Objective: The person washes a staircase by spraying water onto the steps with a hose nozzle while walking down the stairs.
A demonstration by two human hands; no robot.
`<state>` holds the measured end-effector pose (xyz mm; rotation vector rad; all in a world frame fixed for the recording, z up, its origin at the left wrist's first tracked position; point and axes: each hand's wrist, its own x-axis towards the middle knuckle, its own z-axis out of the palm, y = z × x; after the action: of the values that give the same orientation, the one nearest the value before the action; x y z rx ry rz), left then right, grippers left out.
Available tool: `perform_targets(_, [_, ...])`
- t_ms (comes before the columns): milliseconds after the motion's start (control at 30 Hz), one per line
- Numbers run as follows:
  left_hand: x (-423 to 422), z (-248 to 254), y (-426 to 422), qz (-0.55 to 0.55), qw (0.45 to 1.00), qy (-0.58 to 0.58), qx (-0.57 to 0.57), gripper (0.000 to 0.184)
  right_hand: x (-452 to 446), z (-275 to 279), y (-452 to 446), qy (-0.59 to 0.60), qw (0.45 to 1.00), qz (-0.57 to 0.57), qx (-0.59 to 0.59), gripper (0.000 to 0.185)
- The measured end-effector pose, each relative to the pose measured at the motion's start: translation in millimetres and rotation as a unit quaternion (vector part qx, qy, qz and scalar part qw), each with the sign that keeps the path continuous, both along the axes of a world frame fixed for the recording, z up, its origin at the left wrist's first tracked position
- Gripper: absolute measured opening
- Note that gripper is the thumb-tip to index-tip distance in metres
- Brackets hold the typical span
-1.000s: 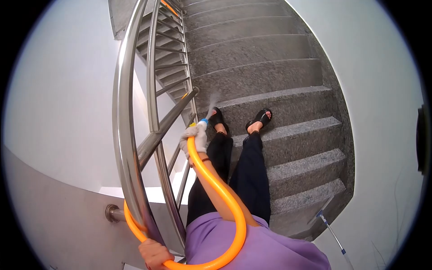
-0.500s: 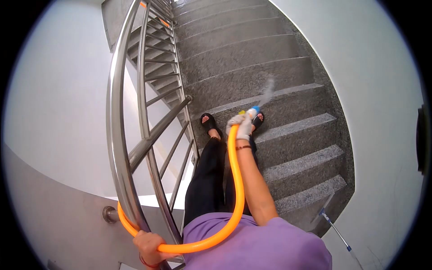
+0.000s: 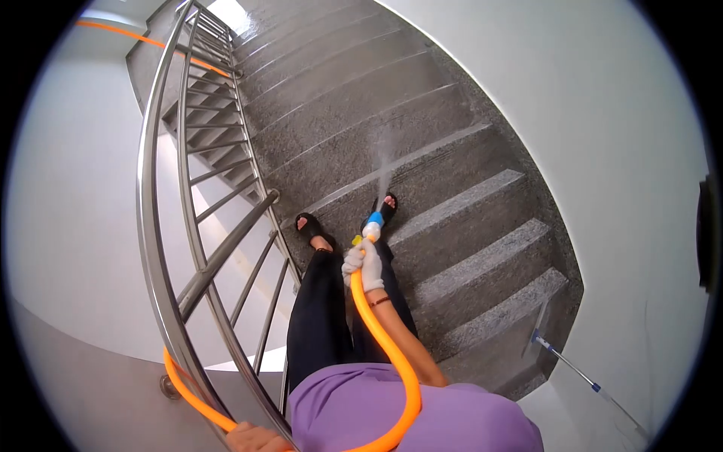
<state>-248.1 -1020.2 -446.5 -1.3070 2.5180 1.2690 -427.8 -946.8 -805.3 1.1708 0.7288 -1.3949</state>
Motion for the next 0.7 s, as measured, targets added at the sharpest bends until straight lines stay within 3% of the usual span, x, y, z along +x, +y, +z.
perform_targets(67, [-25.6, -1.4, 1.9, -0.006, 1.000, -0.006, 0.004, 0.050, -27.9, -5.7, 7.0, 0.016, 0.999, -0.020, 0.021, 0.023])
perform_targets(233, [-55.1, -7.3, 14.5, -0.053, 0.999, -0.002, 0.010, 0.051, -105.4, -12.4, 24.9, 0.080, 0.991, 0.096, 0.051, 0.027])
perform_targets(333, [-80.9, -1.3, 17.4, -0.074, 0.997, -0.004, 0.028, 0.051, -107.8, 1.4, 25.2, 0.083, 0.986, 0.142, 0.040, 0.031])
perform_targets(367, [-88.3, 0.2, 17.7, -0.088, 0.995, -0.002, 0.043, 0.052, -103.2, 4.2, 26.2, 0.016, 0.990, 0.142, 0.003, 0.032])
perform_targets(467, [-105.2, -3.2, 24.8, -0.082, 0.996, 0.020, 0.044, 0.051, -85.4, 1.2, 23.2, -0.010, 0.992, 0.129, -0.004, 0.029])
perform_targets(700, [-121.1, -14.2, 31.1, -0.105, 0.994, -0.026, 0.034, 0.051, -143.2, -28.1, 23.8, 0.059, 0.991, 0.119, -0.002, 0.033])
